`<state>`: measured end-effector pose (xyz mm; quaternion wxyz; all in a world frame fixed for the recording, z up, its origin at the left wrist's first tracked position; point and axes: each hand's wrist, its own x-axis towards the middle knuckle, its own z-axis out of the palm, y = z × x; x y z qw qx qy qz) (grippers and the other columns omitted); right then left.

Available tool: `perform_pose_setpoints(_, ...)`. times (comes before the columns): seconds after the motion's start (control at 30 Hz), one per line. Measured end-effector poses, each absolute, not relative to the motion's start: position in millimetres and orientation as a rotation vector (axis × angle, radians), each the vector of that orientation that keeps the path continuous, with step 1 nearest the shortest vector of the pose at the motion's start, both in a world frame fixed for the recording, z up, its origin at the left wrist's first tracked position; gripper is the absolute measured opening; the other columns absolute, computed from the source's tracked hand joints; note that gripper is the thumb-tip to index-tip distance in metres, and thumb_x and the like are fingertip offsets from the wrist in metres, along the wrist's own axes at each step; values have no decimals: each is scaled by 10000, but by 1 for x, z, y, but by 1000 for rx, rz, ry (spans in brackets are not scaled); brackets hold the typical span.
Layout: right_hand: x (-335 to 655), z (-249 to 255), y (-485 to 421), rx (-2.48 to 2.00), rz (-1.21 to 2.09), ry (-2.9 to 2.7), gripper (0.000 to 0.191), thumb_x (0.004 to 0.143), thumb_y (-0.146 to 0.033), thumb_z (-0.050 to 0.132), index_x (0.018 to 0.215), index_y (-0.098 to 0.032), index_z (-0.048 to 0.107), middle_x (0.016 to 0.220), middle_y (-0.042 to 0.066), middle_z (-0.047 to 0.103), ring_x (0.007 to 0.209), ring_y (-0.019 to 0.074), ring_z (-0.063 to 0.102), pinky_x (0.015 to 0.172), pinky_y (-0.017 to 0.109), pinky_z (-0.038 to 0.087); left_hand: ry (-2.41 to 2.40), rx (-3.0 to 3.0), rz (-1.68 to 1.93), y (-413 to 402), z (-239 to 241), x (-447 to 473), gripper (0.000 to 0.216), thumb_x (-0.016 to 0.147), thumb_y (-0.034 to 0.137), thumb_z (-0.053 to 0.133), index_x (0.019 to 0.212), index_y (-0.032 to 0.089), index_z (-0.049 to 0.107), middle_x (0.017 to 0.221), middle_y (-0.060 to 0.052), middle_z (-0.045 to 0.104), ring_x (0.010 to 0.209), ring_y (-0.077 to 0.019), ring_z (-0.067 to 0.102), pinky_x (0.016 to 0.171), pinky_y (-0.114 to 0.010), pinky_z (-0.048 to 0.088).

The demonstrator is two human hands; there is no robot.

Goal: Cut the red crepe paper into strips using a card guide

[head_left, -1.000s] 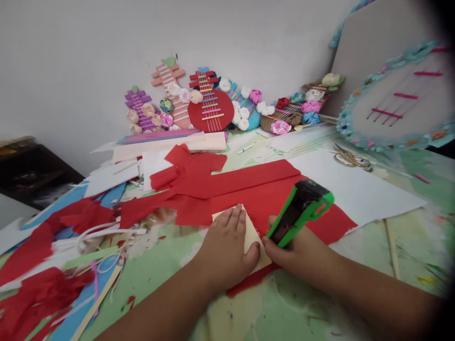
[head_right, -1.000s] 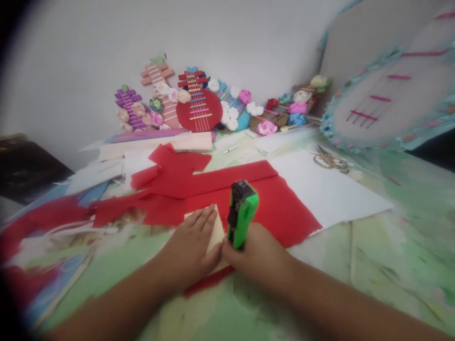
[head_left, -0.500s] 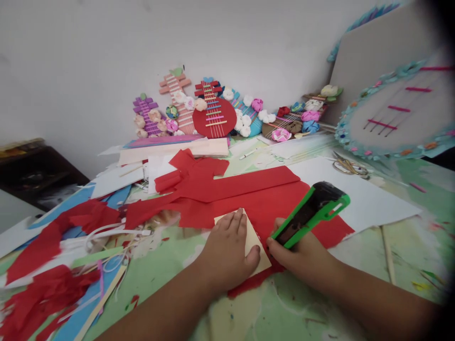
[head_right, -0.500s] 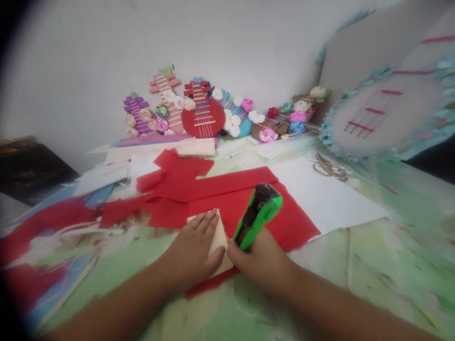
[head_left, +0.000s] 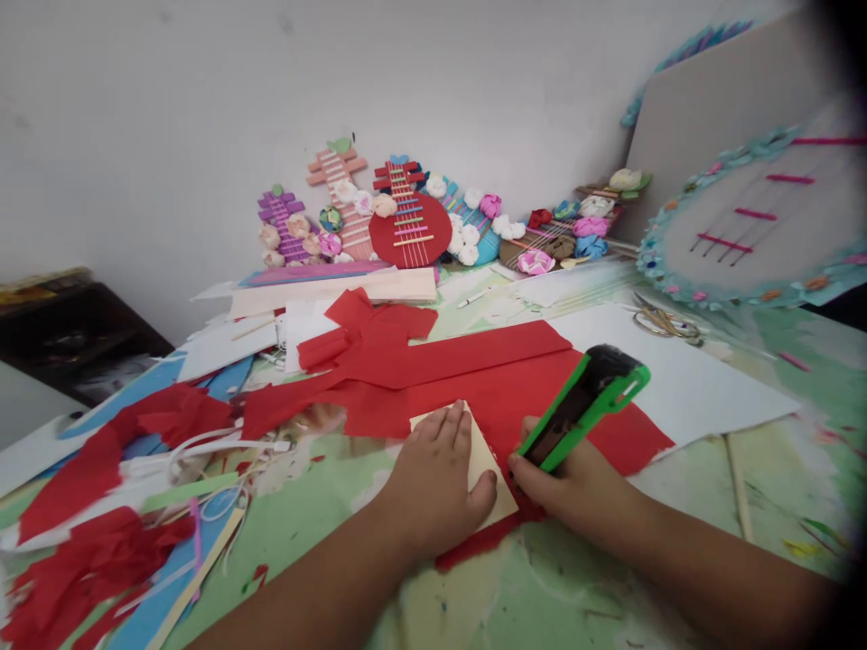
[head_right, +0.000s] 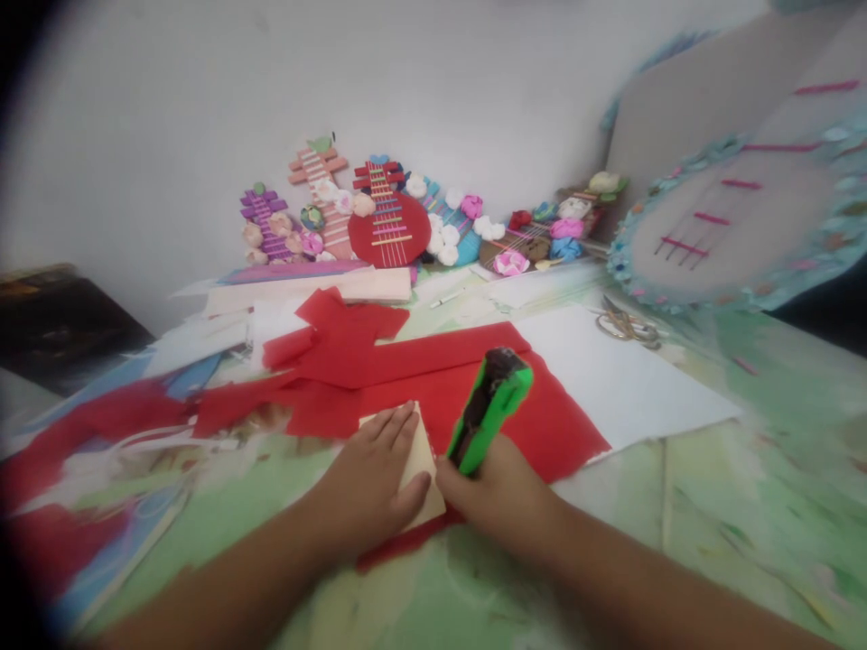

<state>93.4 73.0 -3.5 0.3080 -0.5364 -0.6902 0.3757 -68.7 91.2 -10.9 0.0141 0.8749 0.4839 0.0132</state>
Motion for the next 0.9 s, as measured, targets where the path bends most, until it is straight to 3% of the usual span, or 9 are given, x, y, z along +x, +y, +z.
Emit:
perform_pose_setpoints(0.53, 96, 0, 73, -1327, 1120, -1763, 167, 753, -230, 438, 595, -194, 397, 526, -52, 400, 491, 95, 419, 465, 226, 341, 1470, 2745, 54, 91, -8, -71, 635, 826, 425, 284, 1290, -8, 289, 1349, -169, 241, 1236, -269, 206, 1005, -395, 164)
perform_pose_setpoints(0.63, 99, 4, 75, -1346, 1288, -1560, 138, 782, -325, 438, 785, -199, 495, 453, -76, 398, 369, 76, 357, 379, 211, 292, 1444, 2720, 49, 88, -1, -75, 601, 812, 409, 330, 1297, 54, 311, 1348, -157, 261, 1226, -277, 228, 989, -406, 193)
perform_pose_setpoints(0.77, 108, 12, 76, -1348, 1336, -1423, 443, 770, -422, 472, 1164, -226, 418, 420, -92, 401, 304, 66, 289, 328, 203, 244, 1416, 2710, 85, 86, 14, -86, 523, 752, 381, 451, 1260, 274, 383, 1317, -103, 341, 1169, -314, 313, 910, -486, 269)
perform_pose_setpoints(0.9, 119, 16, 77, -1274, 1129, -1556, 440, 715, -363, 560, 1139, -260, 501, 726, -5, 600, 466, 93, 489, 456, 228, 400, 1420, 2735, 230, 85, 23, -89, 298, 739, 340, 483, 987, 208, 582, 1114, -94, 510, 1036, -281, 430, 864, -441, 325)
